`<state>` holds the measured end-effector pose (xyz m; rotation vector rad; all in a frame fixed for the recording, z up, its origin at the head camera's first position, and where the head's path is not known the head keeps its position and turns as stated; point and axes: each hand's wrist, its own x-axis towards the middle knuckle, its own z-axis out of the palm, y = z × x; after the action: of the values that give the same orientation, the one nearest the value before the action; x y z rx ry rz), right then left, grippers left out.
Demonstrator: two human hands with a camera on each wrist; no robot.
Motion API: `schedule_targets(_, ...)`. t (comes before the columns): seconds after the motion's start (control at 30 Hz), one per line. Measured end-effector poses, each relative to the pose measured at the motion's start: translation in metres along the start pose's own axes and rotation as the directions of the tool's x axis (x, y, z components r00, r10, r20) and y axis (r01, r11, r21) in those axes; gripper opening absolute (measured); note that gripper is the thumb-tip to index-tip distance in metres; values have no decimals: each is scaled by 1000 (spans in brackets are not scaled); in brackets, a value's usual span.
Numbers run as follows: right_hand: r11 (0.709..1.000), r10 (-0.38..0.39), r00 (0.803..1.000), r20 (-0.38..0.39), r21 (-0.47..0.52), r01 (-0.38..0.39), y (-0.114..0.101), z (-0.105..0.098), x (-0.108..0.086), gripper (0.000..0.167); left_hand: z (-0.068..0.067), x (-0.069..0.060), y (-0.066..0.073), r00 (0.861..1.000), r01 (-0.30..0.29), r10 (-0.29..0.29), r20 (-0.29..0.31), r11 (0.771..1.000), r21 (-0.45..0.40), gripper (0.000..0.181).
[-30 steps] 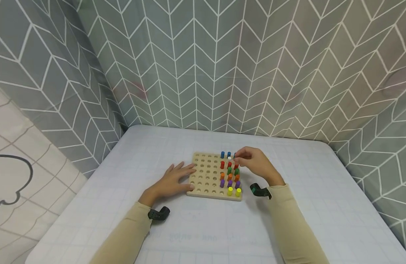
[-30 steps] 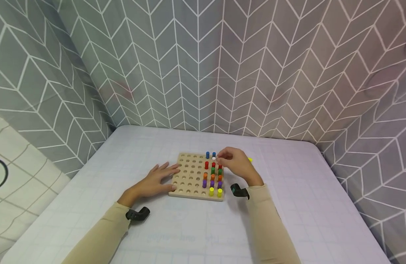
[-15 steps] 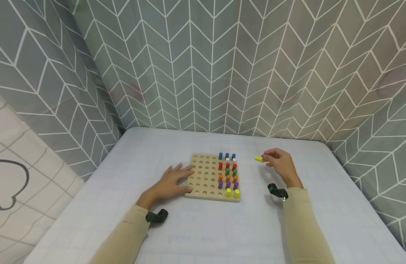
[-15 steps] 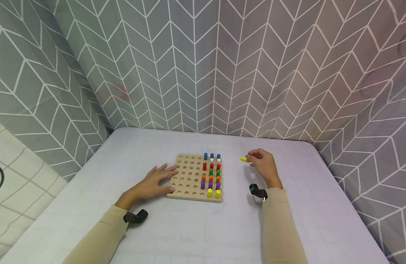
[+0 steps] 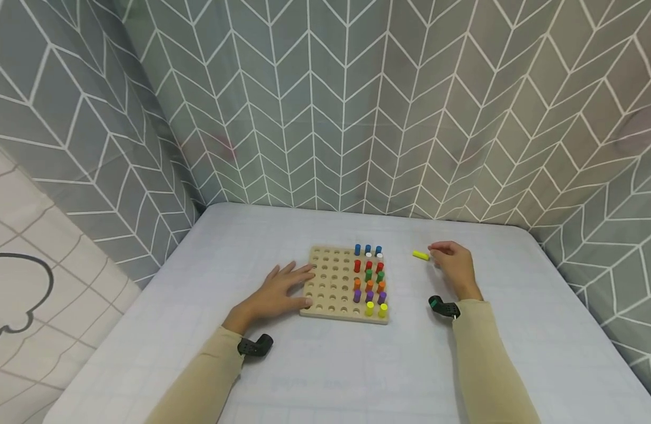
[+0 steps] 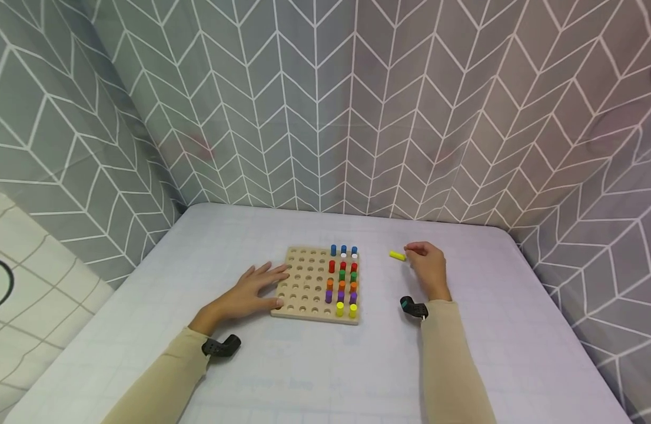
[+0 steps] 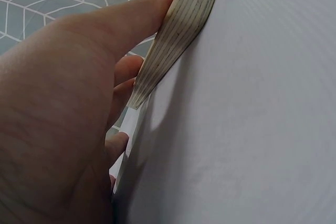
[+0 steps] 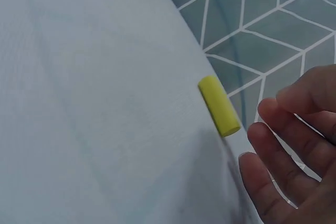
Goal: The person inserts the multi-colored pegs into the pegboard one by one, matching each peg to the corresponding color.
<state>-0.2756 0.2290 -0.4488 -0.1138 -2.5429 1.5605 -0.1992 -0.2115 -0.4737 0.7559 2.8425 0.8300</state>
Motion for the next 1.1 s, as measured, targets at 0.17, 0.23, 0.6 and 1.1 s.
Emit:
schedule_targets(0.17, 997, -1, 1000, 2, -72, 1, 7, 5, 6, 24, 0, 0, 0, 1000, 2, -2, -6, 1000, -2, 76)
schedule_targets(0.23, 996, 1, 1000, 11, -89, 0, 9, 6, 7, 22, 0, -1, 0, 1000, 1, -1, -7, 1000, 0, 76)
schedule_targets(0.6, 988, -22, 996, 81, -149, 34, 12, 10, 10, 26, 0, -1, 2, 1000, -2, 2, -14, 1000, -17, 75)
schedule_targets(1.1, 978, -13, 998, 56, -207, 24, 8, 14, 11, 28, -1, 0, 4, 1000, 20, -20, 4, 1000, -6, 76)
